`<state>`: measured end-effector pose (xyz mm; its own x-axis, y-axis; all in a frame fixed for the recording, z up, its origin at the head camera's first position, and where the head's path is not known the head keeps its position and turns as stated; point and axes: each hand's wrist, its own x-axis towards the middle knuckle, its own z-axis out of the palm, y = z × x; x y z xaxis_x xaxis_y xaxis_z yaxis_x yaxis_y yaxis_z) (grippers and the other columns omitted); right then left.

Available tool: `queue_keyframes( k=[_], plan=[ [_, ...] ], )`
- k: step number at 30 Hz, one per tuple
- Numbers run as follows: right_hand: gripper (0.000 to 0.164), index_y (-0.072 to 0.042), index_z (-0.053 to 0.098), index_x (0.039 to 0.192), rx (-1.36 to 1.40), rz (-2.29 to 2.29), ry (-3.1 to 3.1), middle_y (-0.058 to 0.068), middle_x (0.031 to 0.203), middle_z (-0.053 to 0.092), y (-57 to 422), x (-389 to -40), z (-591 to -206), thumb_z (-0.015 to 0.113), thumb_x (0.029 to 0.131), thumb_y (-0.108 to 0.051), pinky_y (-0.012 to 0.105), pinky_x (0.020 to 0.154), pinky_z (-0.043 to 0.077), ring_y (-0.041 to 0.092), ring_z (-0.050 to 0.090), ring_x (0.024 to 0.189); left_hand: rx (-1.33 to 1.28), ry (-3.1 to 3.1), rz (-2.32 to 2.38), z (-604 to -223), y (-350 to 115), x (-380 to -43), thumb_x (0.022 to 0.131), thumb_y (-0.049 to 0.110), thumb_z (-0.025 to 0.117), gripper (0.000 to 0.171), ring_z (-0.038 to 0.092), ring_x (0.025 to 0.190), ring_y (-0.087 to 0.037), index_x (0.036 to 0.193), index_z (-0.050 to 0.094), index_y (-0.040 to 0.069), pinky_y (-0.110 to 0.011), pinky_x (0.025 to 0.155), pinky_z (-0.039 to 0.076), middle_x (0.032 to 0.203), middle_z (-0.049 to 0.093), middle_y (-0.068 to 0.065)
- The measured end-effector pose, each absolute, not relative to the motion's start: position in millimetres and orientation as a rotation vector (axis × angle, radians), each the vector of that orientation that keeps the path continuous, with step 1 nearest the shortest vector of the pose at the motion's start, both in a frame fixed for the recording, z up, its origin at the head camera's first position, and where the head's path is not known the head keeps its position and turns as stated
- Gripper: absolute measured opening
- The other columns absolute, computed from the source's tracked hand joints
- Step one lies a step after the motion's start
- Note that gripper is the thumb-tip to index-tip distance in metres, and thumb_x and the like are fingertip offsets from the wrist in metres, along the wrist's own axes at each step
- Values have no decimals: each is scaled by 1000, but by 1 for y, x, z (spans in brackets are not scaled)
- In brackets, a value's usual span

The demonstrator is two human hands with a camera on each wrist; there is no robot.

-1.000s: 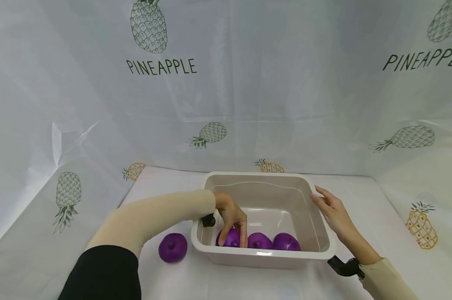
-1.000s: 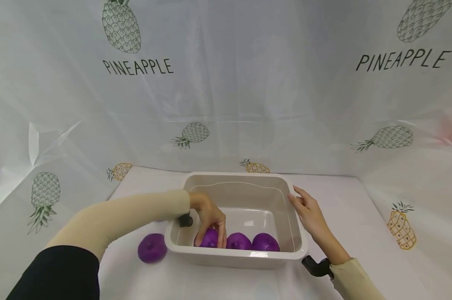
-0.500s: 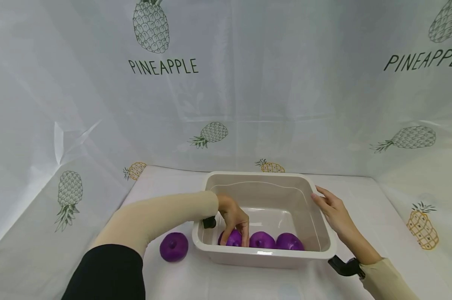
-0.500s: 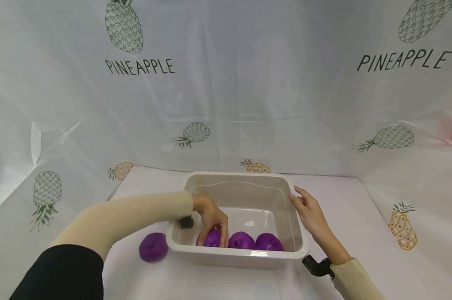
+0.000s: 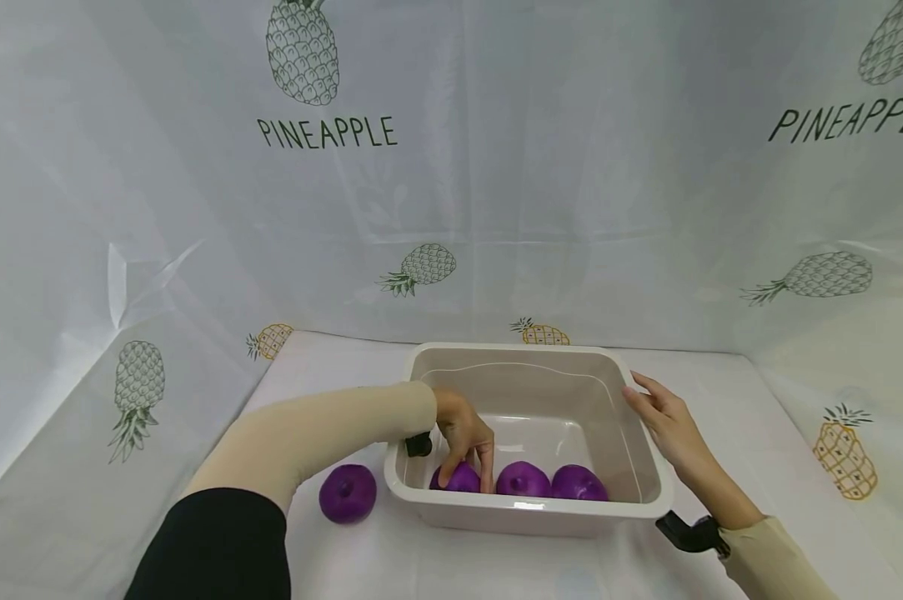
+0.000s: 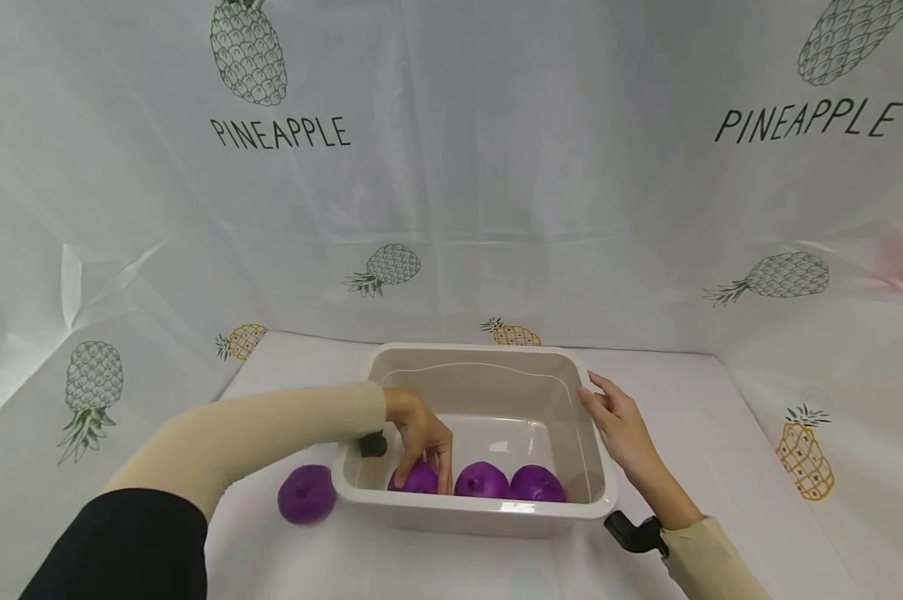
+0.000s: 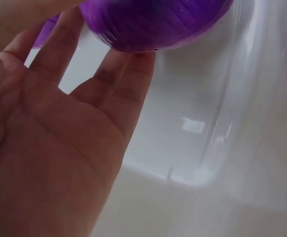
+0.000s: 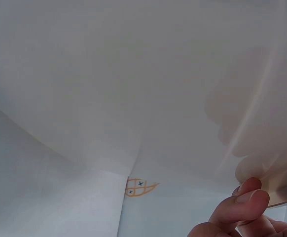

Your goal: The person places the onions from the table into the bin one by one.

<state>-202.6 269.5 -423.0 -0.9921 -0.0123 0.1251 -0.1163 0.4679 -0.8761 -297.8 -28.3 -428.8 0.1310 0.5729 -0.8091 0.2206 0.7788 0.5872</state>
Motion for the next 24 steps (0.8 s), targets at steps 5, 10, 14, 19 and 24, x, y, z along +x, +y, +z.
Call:
queue_keyframes(
  k=[5, 10, 14, 19, 24],
  plan=[
    [55, 9, 31, 150, 120, 1577, -2608, 37, 123, 59, 268, -203, -423, 46, 108, -23, 28, 65, 59, 21, 71, 88, 669, 1489, 267, -426, -30, -297, 73, -35, 64, 63, 56, 122, -10, 130, 59, -7, -18, 97, 46, 138, 59, -5],
    [54, 9, 32, 150, 121, 1564, -2612, 37, 123, 59, 267, -204, -424, 46, 108, -22, 27, 65, 58, 13, 69, 85, 660, 1477, 294, -425, -31, -298, 73, -35, 63, 60, 55, 125, -12, 127, 60, -9, -21, 101, 44, 135, 61, -9],
    [55, 9, 32, 150, 117, 1563, -2616, 37, 123, 59, 266, -204, -424, 47, 108, -22, 27, 65, 58, 11, 69, 85, 686, 1489, 299, -419, -33, -302, 73, -33, 65, 58, 54, 128, -19, 126, 62, -9, -24, 100, 47, 134, 62, -10],
    [54, 9, 33, 150, 117, 1558, -2614, 37, 124, 58, 267, -203, -424, 47, 108, -22, 27, 65, 58, 7, 68, 83, 764, 1601, 270, -397, -32, -304, 73, -27, 71, 59, 49, 132, -30, 126, 67, 0, -32, 98, 51, 143, 56, -3],
    [55, 9, 33, 149, 121, 1536, -2616, 38, 124, 58, 268, -202, -423, 47, 108, -24, 27, 64, 58, 4, 66, 82, 906, 1607, 295, -368, -29, -307, 78, -25, 69, 62, 45, 136, -32, 133, 63, 2, -36, 111, 38, 151, 47, -6]
  ],
)
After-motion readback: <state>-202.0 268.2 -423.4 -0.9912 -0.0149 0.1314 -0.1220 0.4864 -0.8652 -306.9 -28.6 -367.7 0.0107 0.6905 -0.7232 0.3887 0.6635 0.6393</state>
